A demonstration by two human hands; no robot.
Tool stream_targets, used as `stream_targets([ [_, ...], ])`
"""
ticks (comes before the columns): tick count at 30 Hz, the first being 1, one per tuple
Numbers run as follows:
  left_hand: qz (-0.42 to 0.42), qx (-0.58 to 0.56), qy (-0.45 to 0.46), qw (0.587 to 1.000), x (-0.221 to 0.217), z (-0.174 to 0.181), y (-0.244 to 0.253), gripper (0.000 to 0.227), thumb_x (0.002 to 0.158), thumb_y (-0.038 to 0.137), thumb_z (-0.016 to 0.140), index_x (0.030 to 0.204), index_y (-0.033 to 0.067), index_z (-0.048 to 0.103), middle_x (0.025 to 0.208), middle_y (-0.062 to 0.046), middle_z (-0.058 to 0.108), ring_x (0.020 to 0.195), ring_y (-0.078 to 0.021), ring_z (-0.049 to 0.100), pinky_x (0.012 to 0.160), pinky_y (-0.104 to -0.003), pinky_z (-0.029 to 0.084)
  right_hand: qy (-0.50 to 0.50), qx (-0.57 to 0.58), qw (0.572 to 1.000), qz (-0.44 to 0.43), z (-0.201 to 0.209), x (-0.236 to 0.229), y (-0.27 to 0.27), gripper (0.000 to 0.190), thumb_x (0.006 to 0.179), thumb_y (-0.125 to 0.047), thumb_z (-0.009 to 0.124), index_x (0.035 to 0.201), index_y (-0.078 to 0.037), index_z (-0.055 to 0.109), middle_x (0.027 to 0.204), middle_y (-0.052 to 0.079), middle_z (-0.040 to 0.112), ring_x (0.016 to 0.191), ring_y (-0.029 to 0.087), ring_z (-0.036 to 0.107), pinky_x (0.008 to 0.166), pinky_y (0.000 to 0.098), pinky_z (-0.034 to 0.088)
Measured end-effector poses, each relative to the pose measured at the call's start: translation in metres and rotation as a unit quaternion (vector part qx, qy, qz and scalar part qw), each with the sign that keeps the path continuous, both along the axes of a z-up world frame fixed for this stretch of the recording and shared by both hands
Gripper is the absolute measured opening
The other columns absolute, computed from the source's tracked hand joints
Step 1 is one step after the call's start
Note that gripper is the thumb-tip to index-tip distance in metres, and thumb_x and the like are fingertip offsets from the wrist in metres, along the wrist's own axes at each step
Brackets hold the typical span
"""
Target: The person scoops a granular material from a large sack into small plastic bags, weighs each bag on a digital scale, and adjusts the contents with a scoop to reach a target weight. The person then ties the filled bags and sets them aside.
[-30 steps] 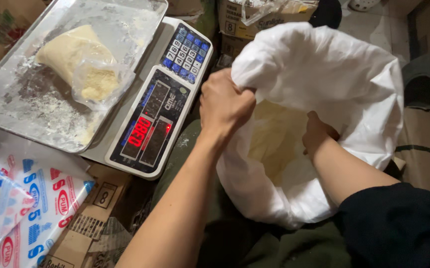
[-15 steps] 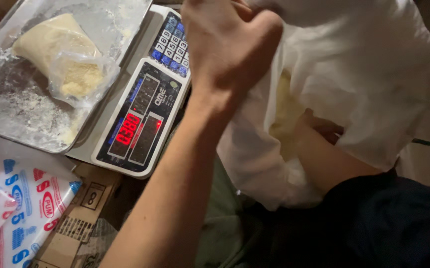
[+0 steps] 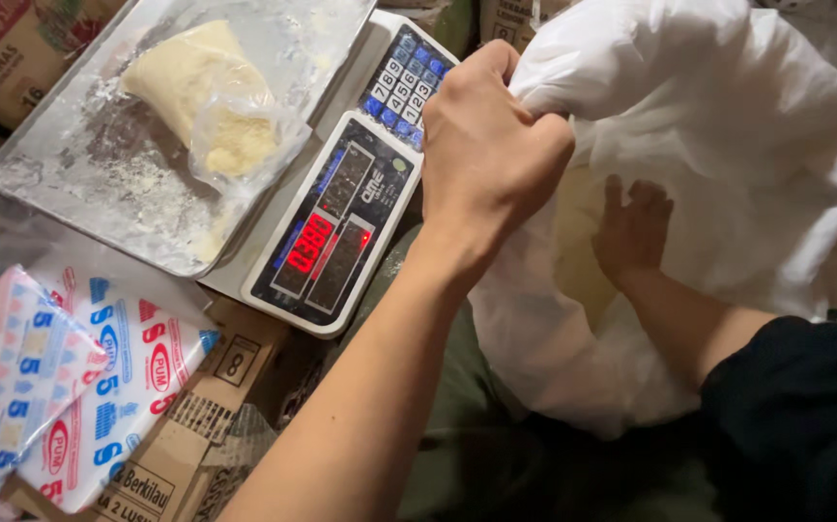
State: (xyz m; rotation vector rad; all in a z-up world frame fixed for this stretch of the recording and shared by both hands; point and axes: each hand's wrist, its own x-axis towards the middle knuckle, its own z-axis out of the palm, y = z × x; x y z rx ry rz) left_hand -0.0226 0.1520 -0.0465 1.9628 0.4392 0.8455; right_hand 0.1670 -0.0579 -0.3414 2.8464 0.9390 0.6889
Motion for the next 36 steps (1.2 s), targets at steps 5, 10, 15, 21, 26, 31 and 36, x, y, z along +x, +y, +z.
stream_targets([
  [5,-0.003,-0.009,0.025,1.000,-0.002,0.002,-0.002,0.018,0.068,0.018,0.061,0.077,0.0030,0.059,0.070,-0.017,0.068,0.074,-0.0382,0.070,0.073,-0.046,0.056,0.135,0.015,0.990,0.029,0.012,0.032,-0.007,0.090,0.068,-0.016,0.086,0.147,-0.009,0.044,0.138,0.023,0.047,0.128,0.045,0.042,0.104,0.0558,0.043],
  [10,-0.001,-0.024,0.065,0.998,-0.002,0.006,-0.012,0.021,0.067,0.021,0.062,0.079,0.0042,0.061,0.074,-0.017,0.071,0.078,-0.0393,0.070,0.074,-0.049,0.054,0.210,-0.070,0.973,0.057,0.030,0.058,-0.016,0.104,0.058,-0.011,0.090,0.148,-0.010,0.039,0.141,0.023,0.043,0.127,0.047,0.041,0.104,0.0520,0.046],
  [15,0.004,-0.020,0.093,0.995,-0.011,0.008,-0.009,0.023,0.067,0.022,0.061,0.084,0.0056,0.065,0.077,-0.018,0.072,0.082,-0.0402,0.071,0.077,-0.050,0.055,0.248,-0.275,0.920,0.125,0.016,0.046,-0.018,0.106,0.059,-0.018,0.090,0.150,-0.012,0.036,0.134,0.019,0.053,0.130,0.038,0.047,0.110,0.0489,0.044],
  [21,0.006,-0.034,0.114,0.993,-0.020,0.007,-0.008,0.028,0.067,0.026,0.063,0.086,0.0064,0.065,0.082,-0.018,0.072,0.084,-0.0411,0.070,0.076,-0.051,0.054,0.403,-0.224,0.887,0.020,-0.003,0.014,-0.013,0.108,0.050,-0.028,0.099,0.139,-0.004,0.043,0.132,0.026,0.054,0.122,0.042,0.057,0.100,0.0446,0.052],
  [26,0.004,-0.056,0.123,0.991,-0.025,0.005,-0.007,0.027,0.067,0.026,0.061,0.087,0.0074,0.065,0.082,-0.018,0.074,0.085,-0.0411,0.071,0.078,-0.050,0.054,0.514,-0.227,0.827,0.027,-0.013,-0.006,-0.013,0.098,0.047,-0.033,0.097,0.126,0.003,0.051,0.113,0.023,0.070,0.108,0.036,0.069,0.089,0.0423,0.058],
  [31,0.004,-0.059,0.132,0.989,-0.027,0.003,-0.008,0.028,0.066,0.025,0.061,0.088,0.0080,0.065,0.082,-0.019,0.073,0.086,-0.0420,0.070,0.079,-0.051,0.054,0.596,-0.151,0.788,-0.018,-0.019,-0.007,-0.022,0.096,0.052,-0.020,0.095,0.133,-0.003,0.046,0.107,0.019,0.071,0.096,0.032,0.071,0.079,0.0425,0.060],
  [36,0.002,-0.050,0.134,0.990,-0.029,-0.002,-0.006,0.029,0.066,0.025,0.061,0.088,0.0067,0.065,0.082,-0.019,0.074,0.087,-0.0419,0.070,0.079,-0.050,0.054,0.743,-0.039,0.665,-0.063,-0.029,0.005,-0.032,0.071,0.070,-0.014,0.084,0.133,-0.004,0.052,0.100,0.019,0.075,0.086,0.026,0.072,0.073,0.0410,0.057],
])
